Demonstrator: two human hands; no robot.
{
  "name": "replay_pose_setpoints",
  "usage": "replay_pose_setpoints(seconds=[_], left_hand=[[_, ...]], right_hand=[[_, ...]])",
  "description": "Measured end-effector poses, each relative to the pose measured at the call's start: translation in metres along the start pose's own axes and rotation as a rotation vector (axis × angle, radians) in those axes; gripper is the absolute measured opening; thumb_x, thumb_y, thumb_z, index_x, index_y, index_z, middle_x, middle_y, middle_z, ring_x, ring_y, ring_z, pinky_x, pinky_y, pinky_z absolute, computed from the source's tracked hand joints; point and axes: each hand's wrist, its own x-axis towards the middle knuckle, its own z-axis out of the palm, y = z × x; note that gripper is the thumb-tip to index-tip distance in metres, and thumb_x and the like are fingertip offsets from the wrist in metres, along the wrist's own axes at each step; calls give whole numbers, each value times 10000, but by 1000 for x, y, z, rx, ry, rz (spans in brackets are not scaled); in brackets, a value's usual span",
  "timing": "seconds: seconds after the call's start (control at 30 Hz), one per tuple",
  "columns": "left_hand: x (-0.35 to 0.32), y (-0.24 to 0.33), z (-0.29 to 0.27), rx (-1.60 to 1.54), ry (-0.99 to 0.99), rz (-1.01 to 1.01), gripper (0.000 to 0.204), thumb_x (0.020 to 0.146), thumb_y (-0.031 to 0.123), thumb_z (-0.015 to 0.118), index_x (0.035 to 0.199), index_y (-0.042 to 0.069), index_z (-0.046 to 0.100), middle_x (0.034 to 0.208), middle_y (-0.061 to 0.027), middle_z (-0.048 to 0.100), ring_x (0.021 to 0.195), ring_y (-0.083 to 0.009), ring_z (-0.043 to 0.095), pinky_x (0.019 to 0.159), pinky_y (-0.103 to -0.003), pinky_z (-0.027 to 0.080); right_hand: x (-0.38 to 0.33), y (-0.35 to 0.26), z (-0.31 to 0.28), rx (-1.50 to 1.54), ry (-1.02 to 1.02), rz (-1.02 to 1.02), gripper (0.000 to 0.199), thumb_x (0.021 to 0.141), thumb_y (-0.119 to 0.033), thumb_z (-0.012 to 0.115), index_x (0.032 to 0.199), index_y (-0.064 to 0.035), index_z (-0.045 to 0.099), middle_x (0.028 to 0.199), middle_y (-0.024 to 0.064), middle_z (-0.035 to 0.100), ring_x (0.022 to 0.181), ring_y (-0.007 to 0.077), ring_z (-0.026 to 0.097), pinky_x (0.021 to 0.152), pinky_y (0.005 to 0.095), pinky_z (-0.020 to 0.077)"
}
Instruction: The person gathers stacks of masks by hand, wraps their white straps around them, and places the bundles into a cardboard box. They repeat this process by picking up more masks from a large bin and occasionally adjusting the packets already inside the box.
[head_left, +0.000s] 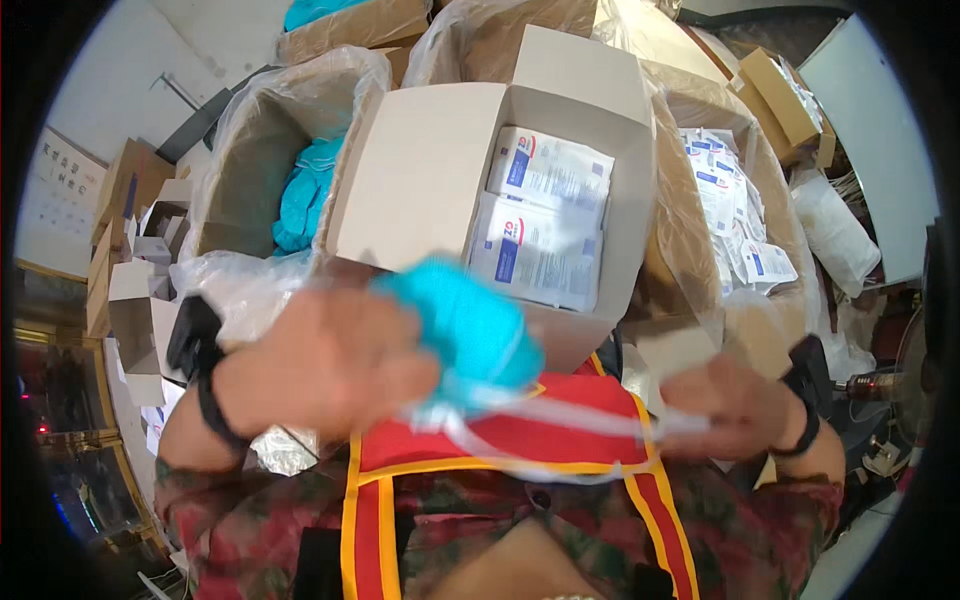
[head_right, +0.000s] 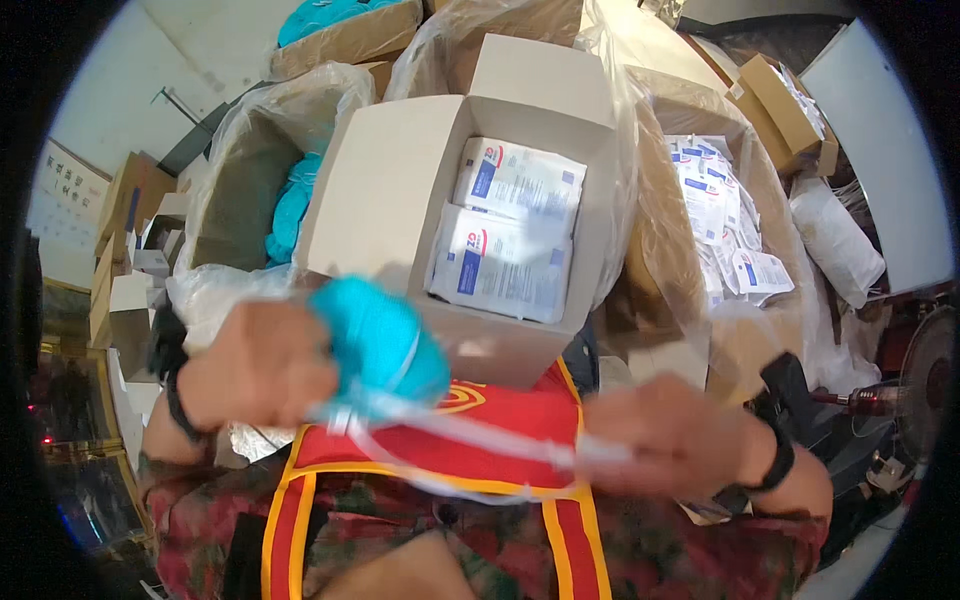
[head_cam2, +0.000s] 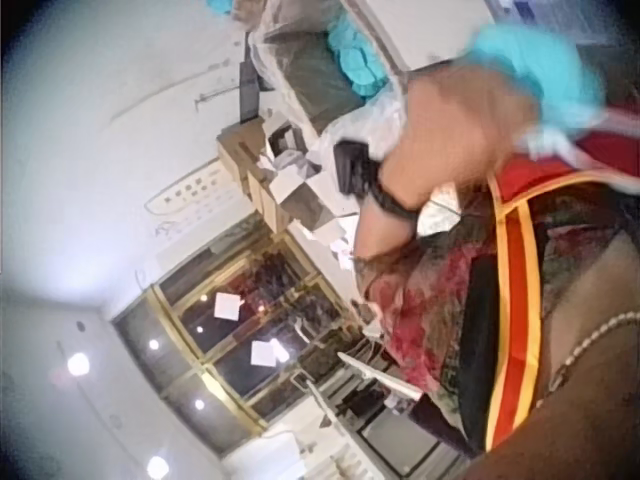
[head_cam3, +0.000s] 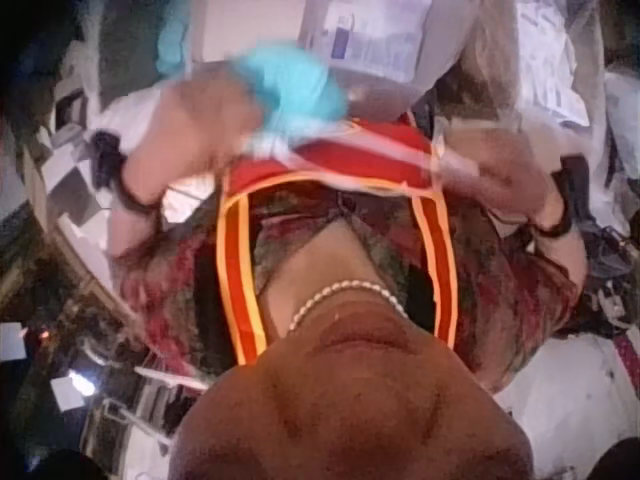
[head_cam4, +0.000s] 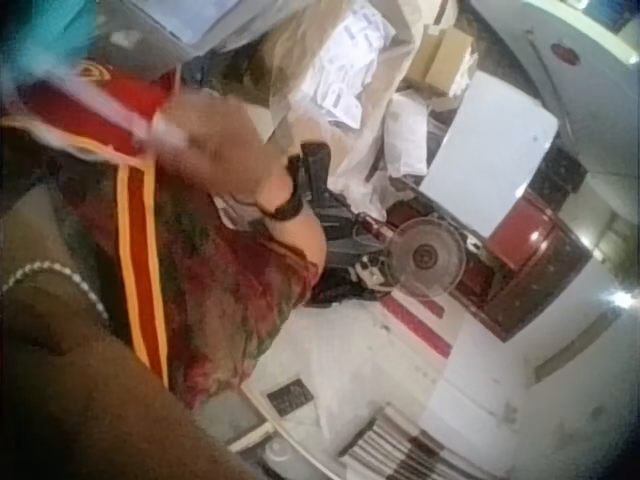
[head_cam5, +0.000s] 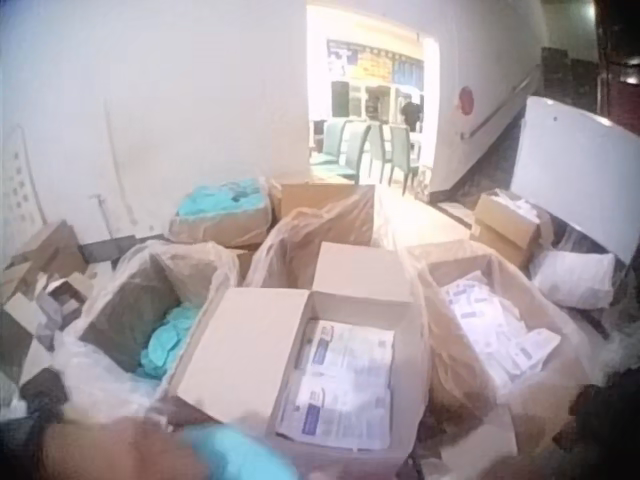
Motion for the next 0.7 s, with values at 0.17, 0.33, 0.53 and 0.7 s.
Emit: replay_pose_setpoints(seconds=[0.17, 0.33, 0.53, 0.7], left_hand=[[41, -21, 12, 163, 27, -90, 214, 635, 106, 639, 806, 104, 511, 707, -74, 509, 673, -294, 573, 555, -397, 457], [47, -33, 16, 221, 115, -227, 287, 618, 100, 689, 872, 95, 555, 774, -87, 571, 754, -302, 602, 606, -415, 469], [61, -43, 22, 226, 218, -259, 308, 602, 88, 709, 852, 77, 529, 765, -107, 550, 755, -331, 580, 615, -420, 453], [71, -40, 32, 114, 166, -240, 328, 614, 112, 706, 915, 92, 578, 803, -116, 604, 797, -333, 608, 637, -443, 475]], right_hand=[[40, 37, 12, 271, 335, 154, 215, 943, -213, 548, 1065, -68, 650, 778, -15, 593, 588, 110, 536, 522, 288, 418], [48, 49, 13, 907, 626, 116, 240, 951, -190, 539, 1119, -47, 634, 673, -30, 563, 497, -5, 368, 457, 136, 287], [58, 51, 34, 911, 90, 284, 232, 947, -155, 542, 1113, -20, 632, 758, -24, 617, 541, -6, 446, 463, 137, 311], [75, 6, 20, 880, 117, -313, 211, 964, -122, 503, 1081, -16, 642, 965, 31, 658, 791, 57, 570, 677, 196, 434]])
